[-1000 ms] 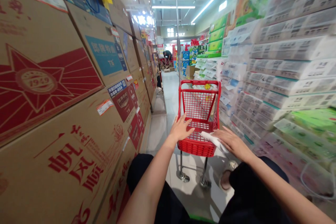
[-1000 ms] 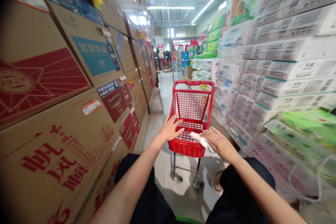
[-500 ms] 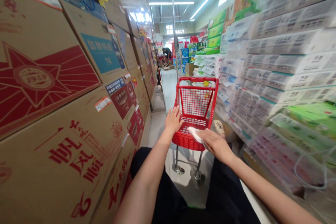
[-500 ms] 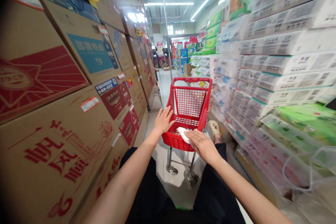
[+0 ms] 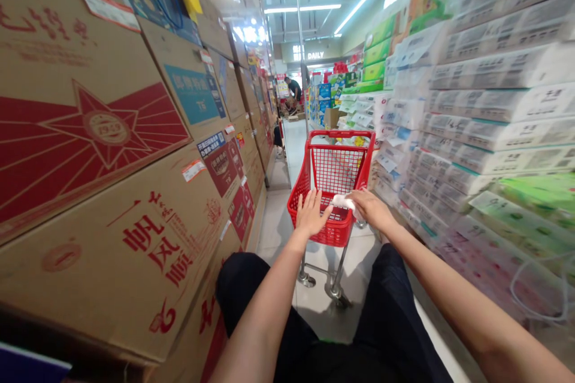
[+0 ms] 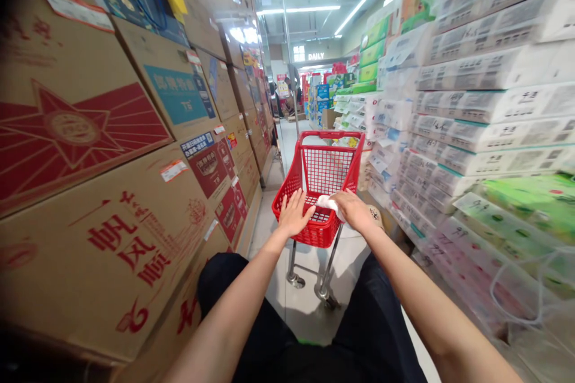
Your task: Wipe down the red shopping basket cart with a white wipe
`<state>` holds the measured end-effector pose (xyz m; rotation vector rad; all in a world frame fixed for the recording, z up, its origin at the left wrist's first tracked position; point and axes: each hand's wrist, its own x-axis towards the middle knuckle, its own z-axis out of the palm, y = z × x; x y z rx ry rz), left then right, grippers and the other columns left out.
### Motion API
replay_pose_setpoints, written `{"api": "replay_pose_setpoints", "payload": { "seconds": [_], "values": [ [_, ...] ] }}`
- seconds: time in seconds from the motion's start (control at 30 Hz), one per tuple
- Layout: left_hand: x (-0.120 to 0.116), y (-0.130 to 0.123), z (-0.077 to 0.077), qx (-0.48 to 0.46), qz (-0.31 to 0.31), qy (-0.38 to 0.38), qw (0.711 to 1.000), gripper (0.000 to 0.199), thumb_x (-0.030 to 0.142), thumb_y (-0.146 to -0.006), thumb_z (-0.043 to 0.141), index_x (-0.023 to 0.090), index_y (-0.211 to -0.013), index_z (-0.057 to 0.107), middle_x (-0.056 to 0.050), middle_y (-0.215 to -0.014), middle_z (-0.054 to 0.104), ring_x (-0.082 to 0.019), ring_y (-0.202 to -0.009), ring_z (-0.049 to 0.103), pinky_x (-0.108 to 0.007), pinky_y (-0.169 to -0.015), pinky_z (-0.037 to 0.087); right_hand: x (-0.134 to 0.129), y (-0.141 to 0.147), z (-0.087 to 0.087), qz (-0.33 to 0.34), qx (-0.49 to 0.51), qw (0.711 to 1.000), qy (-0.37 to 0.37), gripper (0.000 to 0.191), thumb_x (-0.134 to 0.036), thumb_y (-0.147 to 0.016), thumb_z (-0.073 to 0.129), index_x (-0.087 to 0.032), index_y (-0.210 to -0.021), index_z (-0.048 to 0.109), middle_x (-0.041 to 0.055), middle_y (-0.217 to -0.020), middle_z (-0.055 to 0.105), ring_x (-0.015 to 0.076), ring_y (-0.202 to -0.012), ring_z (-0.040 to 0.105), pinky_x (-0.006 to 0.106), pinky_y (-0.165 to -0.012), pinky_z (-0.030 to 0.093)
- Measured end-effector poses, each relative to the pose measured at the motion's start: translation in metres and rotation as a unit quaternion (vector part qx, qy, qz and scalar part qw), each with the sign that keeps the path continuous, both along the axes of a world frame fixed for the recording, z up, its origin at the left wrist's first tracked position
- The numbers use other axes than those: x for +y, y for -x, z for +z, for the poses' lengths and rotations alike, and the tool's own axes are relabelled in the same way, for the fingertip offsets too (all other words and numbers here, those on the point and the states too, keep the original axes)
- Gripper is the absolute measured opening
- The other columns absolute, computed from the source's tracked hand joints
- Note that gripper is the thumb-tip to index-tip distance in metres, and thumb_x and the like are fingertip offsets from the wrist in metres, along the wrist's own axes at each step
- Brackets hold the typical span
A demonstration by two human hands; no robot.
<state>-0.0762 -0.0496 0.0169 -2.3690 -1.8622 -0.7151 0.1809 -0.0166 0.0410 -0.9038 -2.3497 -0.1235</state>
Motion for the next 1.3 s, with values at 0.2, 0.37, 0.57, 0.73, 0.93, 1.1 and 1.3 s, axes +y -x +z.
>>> {"api": "replay_pose_setpoints", "payload": {
  "seconds": [0.2, 0.37, 0.57, 0.73, 0.93, 1.1, 1.3],
  "values": [
    [0.0, 0.007, 0.002, 0.001, -0.001, -0.009, 1.0, 0.072, 0.065, -0.105, 0.024, 0.027, -0.165, 0.019, -0.003, -0.171, 0.022, -0.021, -0.16, 0.012, -0.053, -0.131, 0.0, -0.06, 0.036, -0.02, 0.066, 0.023, 0.997, -0.012, 0.035, -0.024, -0.103, 0.044, -0.022, -0.13, 0.067, 0.0091, -0.128, 0.072, 0.0229, -0.122, 0.065, 0.05, -0.118, 0.045],
    [-0.015, 0.01, 0.0, 0.033, -0.025, -0.051, 0.998, 0.07, 0.063, -0.105, 0.027, 0.028, -0.165, 0.019, -0.003, -0.172, 0.021, -0.021, -0.16, 0.012, -0.053, -0.131, -0.001, -0.049, 0.012, -0.007, 0.117, -0.014, 0.993, 0.003, 0.037, -0.026, -0.104, 0.044, -0.026, -0.137, 0.063, 0.0059, -0.134, 0.069, 0.021, -0.128, 0.062, 0.047, -0.119, 0.043],
    [-0.022, 0.0, 0.001, 0.043, -0.037, -0.061, 0.997, 0.069, 0.066, -0.104, 0.031, 0.033, -0.164, 0.021, -0.001, -0.172, 0.02, -0.021, -0.16, 0.013, -0.053, -0.131, 0.002, -0.007, -0.005, 0.009, 0.04, 0.01, 0.999, 0.006, 0.035, -0.027, -0.103, 0.043, -0.025, -0.128, 0.067, 0.008, -0.125, 0.073, 0.0251, -0.123, 0.064, 0.054, -0.115, 0.045],
    [-0.019, 0.009, 0.004, 0.046, -0.037, -0.071, 0.996, 0.07, 0.065, -0.104, 0.036, 0.032, -0.165, 0.021, -0.002, -0.172, 0.018, -0.022, -0.16, 0.011, -0.052, -0.131, 0.002, -0.022, 0.023, 0.0, 0.057, -0.005, 0.998, 0.005, 0.031, -0.023, -0.103, 0.041, -0.023, -0.115, 0.069, 0.0094, -0.112, 0.074, 0.0237, -0.11, 0.068, 0.049, -0.11, 0.049],
    [-0.02, 0.038, 0.008, 0.055, -0.028, -0.071, 0.996, 0.065, 0.056, -0.107, 0.033, 0.033, -0.166, 0.015, 0.0, -0.173, 0.016, -0.021, -0.16, 0.01, -0.052, -0.131, -0.001, -0.051, 0.056, -0.009, 0.098, -0.016, 0.995, 0.01, 0.029, -0.027, -0.105, 0.041, -0.023, -0.116, 0.068, 0.0097, -0.108, 0.073, 0.0235, -0.106, 0.067, 0.042, -0.101, 0.055],
    [-0.018, 0.063, 0.008, 0.07, -0.022, -0.068, 0.995, 0.062, 0.052, -0.109, 0.031, 0.034, -0.165, 0.015, 0.0, -0.173, 0.013, -0.021, -0.16, 0.008, -0.056, -0.128, -0.006, -0.036, 0.056, 0.004, 0.166, -0.035, 0.985, 0.025, 0.032, -0.032, -0.106, 0.042, -0.025, -0.126, 0.066, 0.0078, -0.121, 0.072, 0.0223, -0.116, 0.065, 0.044, -0.11, 0.05],
    [-0.009, 0.072, 0.006, 0.069, 0.007, -0.045, 0.997, 0.06, 0.052, -0.108, 0.034, 0.039, -0.164, 0.016, 0.001, -0.173, 0.013, -0.023, -0.16, 0.009, -0.062, -0.126, -0.007, 0.012, 0.047, 0.011, 0.071, -0.005, 0.997, 0.016, 0.03, -0.031, -0.104, 0.042, -0.024, -0.119, 0.068, 0.0073, -0.114, 0.073, 0.0227, -0.11, 0.067, 0.051, -0.116, 0.043]
  ]
}}
